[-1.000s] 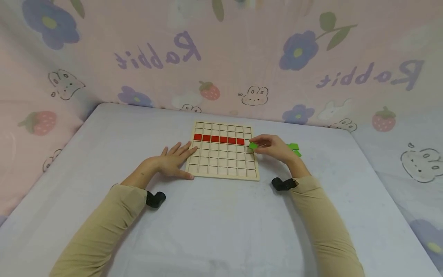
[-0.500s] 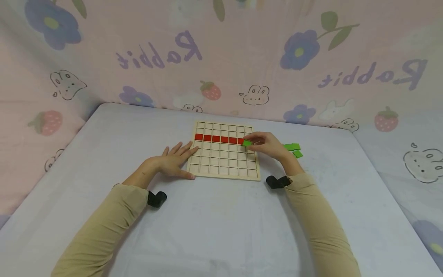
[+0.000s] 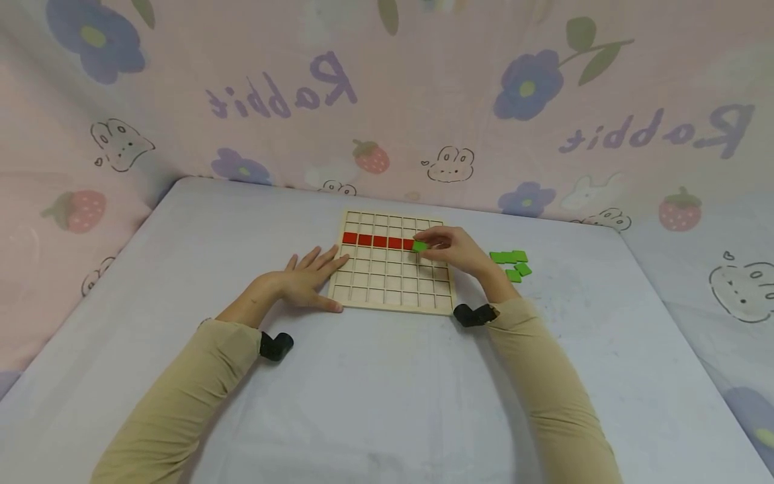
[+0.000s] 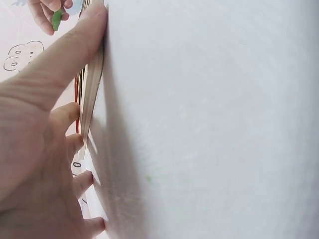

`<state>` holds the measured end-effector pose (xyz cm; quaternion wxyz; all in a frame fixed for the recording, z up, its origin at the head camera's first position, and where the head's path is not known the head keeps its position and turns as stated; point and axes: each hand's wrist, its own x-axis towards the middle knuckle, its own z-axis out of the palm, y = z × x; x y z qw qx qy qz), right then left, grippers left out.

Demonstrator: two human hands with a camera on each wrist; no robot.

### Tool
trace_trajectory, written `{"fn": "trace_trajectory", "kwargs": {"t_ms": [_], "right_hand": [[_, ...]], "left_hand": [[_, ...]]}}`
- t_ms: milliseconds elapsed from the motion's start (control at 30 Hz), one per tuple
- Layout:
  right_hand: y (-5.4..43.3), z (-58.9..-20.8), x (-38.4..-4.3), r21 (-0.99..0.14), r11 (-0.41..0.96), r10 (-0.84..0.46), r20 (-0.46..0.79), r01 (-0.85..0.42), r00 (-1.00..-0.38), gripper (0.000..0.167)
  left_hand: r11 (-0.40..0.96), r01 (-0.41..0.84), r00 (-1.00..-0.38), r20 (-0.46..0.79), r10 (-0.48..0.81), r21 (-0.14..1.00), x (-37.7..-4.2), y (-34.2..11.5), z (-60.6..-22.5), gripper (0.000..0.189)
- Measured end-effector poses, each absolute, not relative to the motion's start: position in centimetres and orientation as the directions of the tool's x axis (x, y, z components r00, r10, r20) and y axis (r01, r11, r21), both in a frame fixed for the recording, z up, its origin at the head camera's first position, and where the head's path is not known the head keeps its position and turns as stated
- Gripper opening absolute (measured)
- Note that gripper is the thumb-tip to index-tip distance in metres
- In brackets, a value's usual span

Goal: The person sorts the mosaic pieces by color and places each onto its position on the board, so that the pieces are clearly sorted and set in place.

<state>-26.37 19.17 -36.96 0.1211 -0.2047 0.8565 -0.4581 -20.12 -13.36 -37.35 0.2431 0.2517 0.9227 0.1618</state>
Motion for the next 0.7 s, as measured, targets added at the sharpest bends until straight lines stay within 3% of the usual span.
{"fn": "trace_trajectory", "kwargs": {"t_ms": [700], "right_hand": [[15.4,-37.6,-26.7,-0.853,0.472,-0.467,-0.029,-0.222,-0.884,0.037]], "left_hand": [[0.822,0.392,-0.760,-0.358,0.542,0.413,-20.1,-13.3,-37.4,0.100]]}}
